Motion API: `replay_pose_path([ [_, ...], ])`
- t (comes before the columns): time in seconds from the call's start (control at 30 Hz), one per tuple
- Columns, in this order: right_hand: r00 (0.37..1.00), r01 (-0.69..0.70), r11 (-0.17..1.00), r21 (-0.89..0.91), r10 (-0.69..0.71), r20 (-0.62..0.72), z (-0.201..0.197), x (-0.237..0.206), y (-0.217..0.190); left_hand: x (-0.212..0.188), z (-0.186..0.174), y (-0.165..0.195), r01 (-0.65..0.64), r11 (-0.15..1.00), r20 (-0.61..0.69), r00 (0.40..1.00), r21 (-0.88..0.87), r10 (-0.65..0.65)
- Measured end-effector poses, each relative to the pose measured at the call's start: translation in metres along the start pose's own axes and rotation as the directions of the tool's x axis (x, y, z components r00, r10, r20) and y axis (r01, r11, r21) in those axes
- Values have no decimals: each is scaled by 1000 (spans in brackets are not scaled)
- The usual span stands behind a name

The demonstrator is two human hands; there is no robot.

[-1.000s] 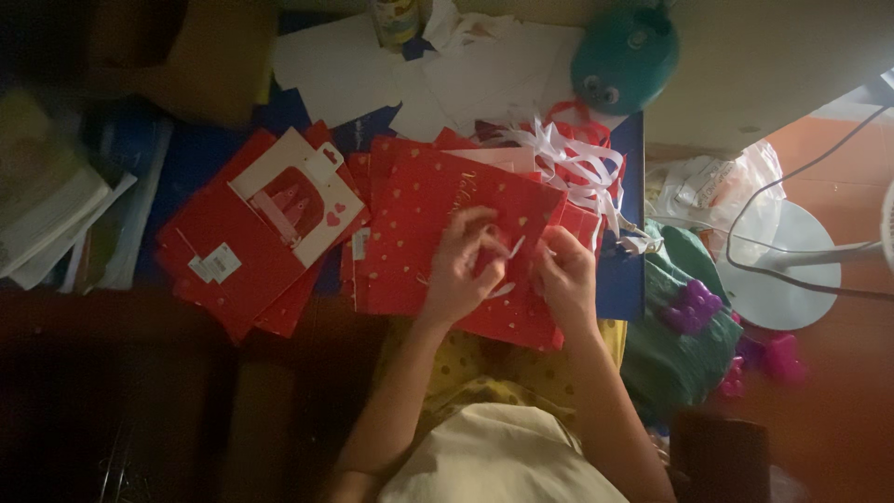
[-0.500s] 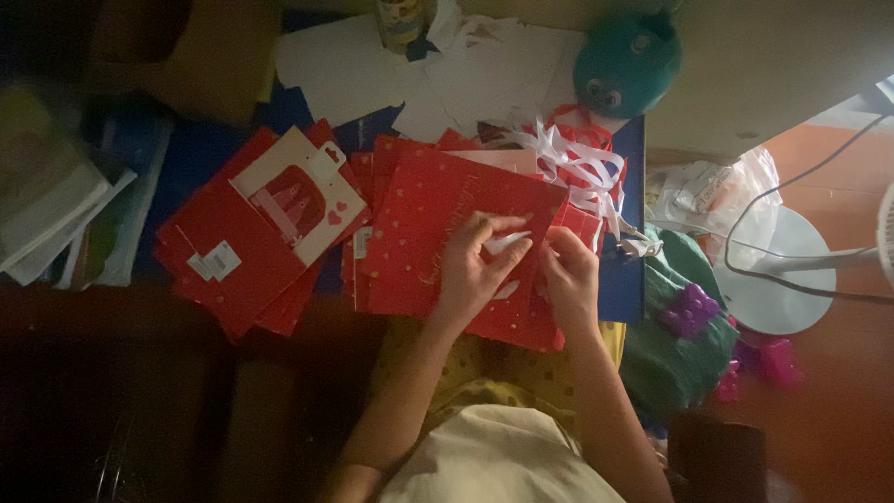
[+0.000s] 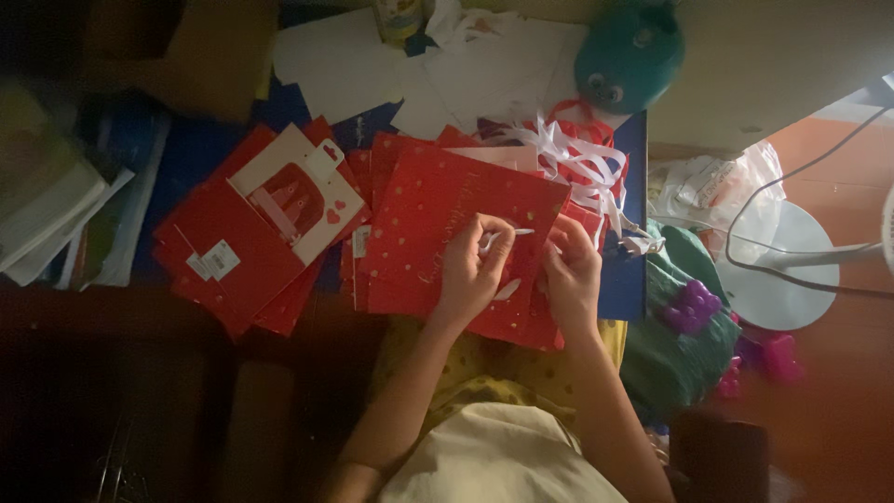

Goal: The person ties white ribbons onto red paper gift bags, threading the ribbon through the bag's handle and forming a bow. The person handles multiple bags one at a time, repeating the same tying steps for each bag.

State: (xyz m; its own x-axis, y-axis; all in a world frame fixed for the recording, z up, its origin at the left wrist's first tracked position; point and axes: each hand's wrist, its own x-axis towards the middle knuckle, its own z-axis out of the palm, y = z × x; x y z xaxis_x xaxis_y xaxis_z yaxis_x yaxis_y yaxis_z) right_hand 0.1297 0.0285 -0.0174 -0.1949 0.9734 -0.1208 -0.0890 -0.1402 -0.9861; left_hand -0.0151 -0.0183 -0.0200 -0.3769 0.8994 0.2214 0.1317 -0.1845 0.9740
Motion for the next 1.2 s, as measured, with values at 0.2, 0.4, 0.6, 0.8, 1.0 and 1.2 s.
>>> replay_pose_path([
  [0.2, 1000, 29, 997, -66, -29, 11, -6, 3, 10, 6, 2, 12, -171, 984, -2, 985, 45, 171],
  [0.4, 1000, -2, 998, -67, 4, 30, -9, 2, 11, 4, 7, 14, -94, 991, -17, 995, 99, 97],
  [0.6, 999, 5, 1000, -18, -4, 34, -3, 2, 4, 6, 5, 10, -203, 971, 15, 979, 128, 202],
  [0.8, 997, 68, 989, -128, -62, 54, -5, 1, 8, 2, 4, 14, -164, 985, -31, 986, 59, 167],
  [1.0, 987, 151, 981, -124, -143, 72, -3, 4, 8, 4, 4, 7, -231, 968, -20, 972, 94, 234],
  [1.2, 1000, -11, 999, -38, 11, 0, 0, 3, 3, 0, 3, -4, -93, 993, -105, 989, 68, 100],
])
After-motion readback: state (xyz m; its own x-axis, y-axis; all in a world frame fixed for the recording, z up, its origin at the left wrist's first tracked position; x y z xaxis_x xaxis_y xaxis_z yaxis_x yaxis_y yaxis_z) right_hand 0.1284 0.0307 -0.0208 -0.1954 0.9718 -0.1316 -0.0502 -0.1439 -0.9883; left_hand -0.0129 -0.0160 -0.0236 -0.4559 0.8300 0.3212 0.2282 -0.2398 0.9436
